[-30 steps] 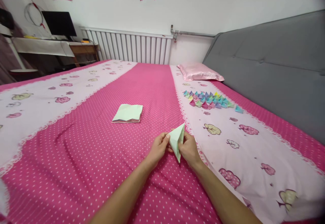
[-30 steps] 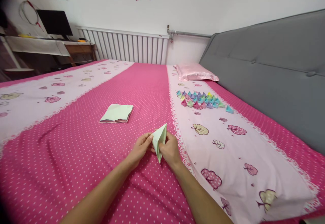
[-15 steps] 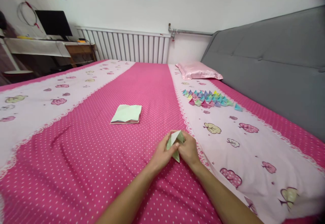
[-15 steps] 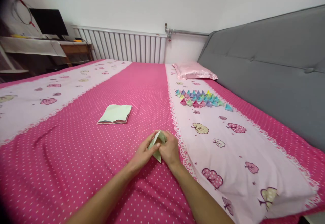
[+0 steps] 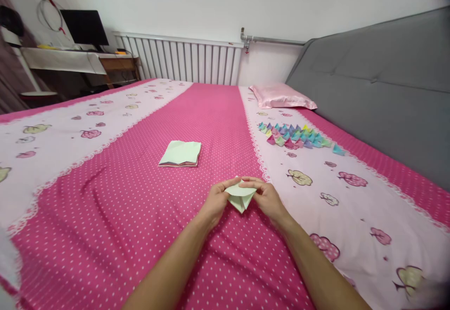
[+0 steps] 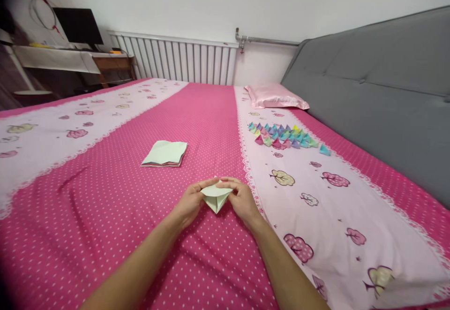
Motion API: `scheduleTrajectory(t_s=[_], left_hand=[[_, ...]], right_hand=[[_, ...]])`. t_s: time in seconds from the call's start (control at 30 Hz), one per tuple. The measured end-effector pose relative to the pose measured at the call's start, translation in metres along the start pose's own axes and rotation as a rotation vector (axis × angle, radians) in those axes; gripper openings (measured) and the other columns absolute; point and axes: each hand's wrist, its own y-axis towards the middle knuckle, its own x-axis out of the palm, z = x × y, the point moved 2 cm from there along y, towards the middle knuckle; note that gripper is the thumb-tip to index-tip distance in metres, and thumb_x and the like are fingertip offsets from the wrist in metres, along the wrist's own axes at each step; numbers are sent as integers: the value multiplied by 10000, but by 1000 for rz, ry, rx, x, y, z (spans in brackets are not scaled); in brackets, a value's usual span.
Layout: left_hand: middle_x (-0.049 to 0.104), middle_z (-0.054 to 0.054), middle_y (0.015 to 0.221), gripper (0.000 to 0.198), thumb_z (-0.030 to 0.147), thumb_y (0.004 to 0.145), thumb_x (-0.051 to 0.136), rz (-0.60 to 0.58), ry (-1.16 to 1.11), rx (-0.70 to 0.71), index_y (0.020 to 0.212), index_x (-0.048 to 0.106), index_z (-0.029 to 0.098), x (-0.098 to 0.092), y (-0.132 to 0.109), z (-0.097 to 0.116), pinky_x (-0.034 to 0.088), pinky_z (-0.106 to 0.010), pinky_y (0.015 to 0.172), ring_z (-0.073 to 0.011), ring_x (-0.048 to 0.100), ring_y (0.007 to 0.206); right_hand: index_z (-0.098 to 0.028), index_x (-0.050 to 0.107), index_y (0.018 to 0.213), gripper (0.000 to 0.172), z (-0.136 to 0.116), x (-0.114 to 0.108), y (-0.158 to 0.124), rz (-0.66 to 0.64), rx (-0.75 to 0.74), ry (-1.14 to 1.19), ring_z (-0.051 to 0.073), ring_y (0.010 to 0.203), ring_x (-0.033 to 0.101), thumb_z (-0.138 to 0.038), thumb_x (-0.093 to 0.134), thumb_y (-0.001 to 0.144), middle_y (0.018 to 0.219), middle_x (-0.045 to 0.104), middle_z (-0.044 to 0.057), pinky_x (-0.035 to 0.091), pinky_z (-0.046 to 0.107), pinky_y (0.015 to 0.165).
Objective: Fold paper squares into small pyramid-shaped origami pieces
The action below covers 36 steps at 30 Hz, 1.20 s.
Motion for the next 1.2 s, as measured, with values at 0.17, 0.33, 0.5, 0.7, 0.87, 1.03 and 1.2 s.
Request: scheduleTrajectory(t_s=[0.17, 0.33, 0.5, 0.7, 0.87, 1.03, 1.2], left_hand=[[608, -89, 1177, 382, 46, 681, 497, -34, 624, 374, 987, 682, 182, -14, 10, -2, 340, -382, 1000, -239, 493, 1153], [471, -160, 1324, 395, 196, 813, 435, -162, 1180, 442, 1177, 562, 116, -18, 0, -10, 220, -435, 1071, -261, 371, 1273], [328, -145, 1415, 565, 453, 873, 342, -234, 1336, 332, 1323, 405, 119, -14, -16, -6, 114, -408, 1103, -233, 233, 1342], [315, -132, 1428, 535, 361, 899, 253, -209, 1499, 309, 1355, 355, 101, -10, -10, -11, 107, -409, 1102, -236, 206, 1350], [304, -136, 1435, 530, 265, 853, 309, -123, 1555, 340, 1354, 356, 99, -12, 2, -16, 105, -446, 1097, -260, 184, 1355], [320, -120, 1434, 518, 300, 850, 324, -91, 1602, 356, 1339, 392, 142, -17, 4, -15, 117, -451, 1092, -264, 213, 1346], [323, -147, 1426, 552, 375, 840, 363, -95, 1632, 332, 1327, 407, 118, -17, -8, -15, 96, -460, 1088, -289, 216, 1342]], right_hand=[[-192, 699, 976, 303, 9, 0, 0, -26, -42, -299, 219, 1091, 541, -143, 509, 744, 1195, 575, 104, 396, 400, 966], [-150, 521, 1255, 467, 10, -2, -9, -324, -146, -690, 269, 1272, 365, -191, 506, 790, 1342, 466, 121, 270, 449, 1062], [-195, 334, 1376, 576, 6, -12, -16, -511, -112, -636, 240, 1340, 248, -460, 415, 871, 1443, 301, 78, 227, 430, 1090], [-183, 239, 1409, 614, 17, 3, -14, -483, -75, -724, 218, 1368, 151, -528, 251, 902, 1472, 222, 65, 137, 426, 1112], [-113, 235, 1410, 702, 25, 21, -7, -361, -73, -905, 222, 1373, 125, -577, 168, 887, 1480, 197, 99, 120, 414, 1109], [-108, 248, 1406, 717, 27, 23, -6, -339, -67, -962, 220, 1372, 133, -585, 141, 882, 1478, 202, 105, 120, 417, 1105], [-123, 258, 1407, 751, 24, 14, -21, -372, -72, -996, 234, 1369, 149, -627, 185, 855, 1472, 220, 108, 99, 426, 1106]])
